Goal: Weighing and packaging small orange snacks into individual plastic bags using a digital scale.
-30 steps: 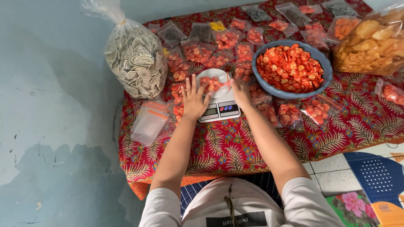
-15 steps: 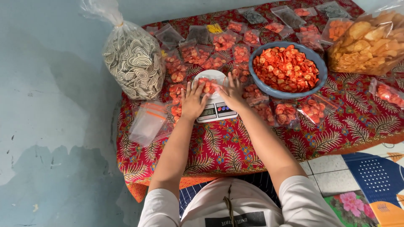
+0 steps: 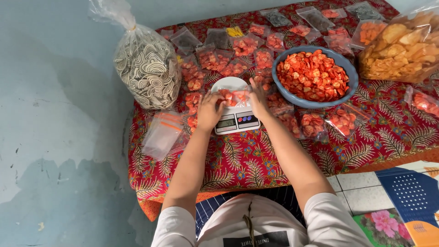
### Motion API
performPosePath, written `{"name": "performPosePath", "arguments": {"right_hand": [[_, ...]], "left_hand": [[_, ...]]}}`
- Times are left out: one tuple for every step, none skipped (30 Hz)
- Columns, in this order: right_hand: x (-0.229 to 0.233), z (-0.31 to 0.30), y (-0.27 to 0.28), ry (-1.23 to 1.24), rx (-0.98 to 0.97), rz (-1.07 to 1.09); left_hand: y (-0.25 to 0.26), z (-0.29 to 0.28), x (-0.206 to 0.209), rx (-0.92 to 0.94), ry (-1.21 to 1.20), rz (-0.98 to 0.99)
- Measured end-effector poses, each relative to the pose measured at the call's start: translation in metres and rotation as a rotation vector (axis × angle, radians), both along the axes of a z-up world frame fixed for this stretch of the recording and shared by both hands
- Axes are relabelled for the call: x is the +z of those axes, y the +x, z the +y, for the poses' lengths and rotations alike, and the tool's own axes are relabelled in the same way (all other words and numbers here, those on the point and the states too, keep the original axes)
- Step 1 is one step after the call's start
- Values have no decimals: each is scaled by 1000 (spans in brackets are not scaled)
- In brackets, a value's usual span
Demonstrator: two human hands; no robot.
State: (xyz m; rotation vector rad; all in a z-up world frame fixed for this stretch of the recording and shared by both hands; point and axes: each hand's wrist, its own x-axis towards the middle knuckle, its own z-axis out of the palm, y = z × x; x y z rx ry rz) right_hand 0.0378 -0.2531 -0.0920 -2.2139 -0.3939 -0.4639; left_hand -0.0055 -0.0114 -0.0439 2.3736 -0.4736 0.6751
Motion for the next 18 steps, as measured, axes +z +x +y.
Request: {"name": "performPosePath", "arguments": {"right_hand": [[5,0,-4,-1,1,-1],[10,0,-9,78,27,10],[15,1,-13,156,53,21],[12,-2,-13,155,53,20],[8,-5,-14,147,37,39],[5,-8,-14,139,20,57],[8,-7,-13,139,20,57],[11,-6,-11,68,-20,95],[14,-5,-10,-2,-59,134],[17,0,-14,-2,-58,134],[19,3,-17,-19,-80,139],[22,7,-20,-37,-102,144],[15,9,-12,-37,-101,143],[8,11,-3,-94,-122,138],[0,14,5,-150,-141,133],[1,16,6,-150,-139,132],[3,17,7,-150,-171,149],[4,18,7,-150,-203,166]], "left_hand": [[0,-1,0,1,-1,-1],[0,-1,0,7,5,-17],[-1,-2,1,13,12,-33],[3,-1,-5,14,11,-34],[8,0,-11,17,26,-55],[12,1,-16,21,42,-76],[13,1,-18,21,42,-77],[14,1,-19,31,46,-88],[15,2,-21,40,50,-98],[13,2,-18,41,50,-98],[11,1,-15,38,45,-87],[8,0,-12,34,39,-75],[10,-1,-14,35,38,-76],[11,-1,-16,35,31,-74],[12,-1,-17,36,25,-71],[11,-1,-16,38,25,-71],[9,-2,-14,33,14,-67],[8,-2,-12,29,3,-63]]}}
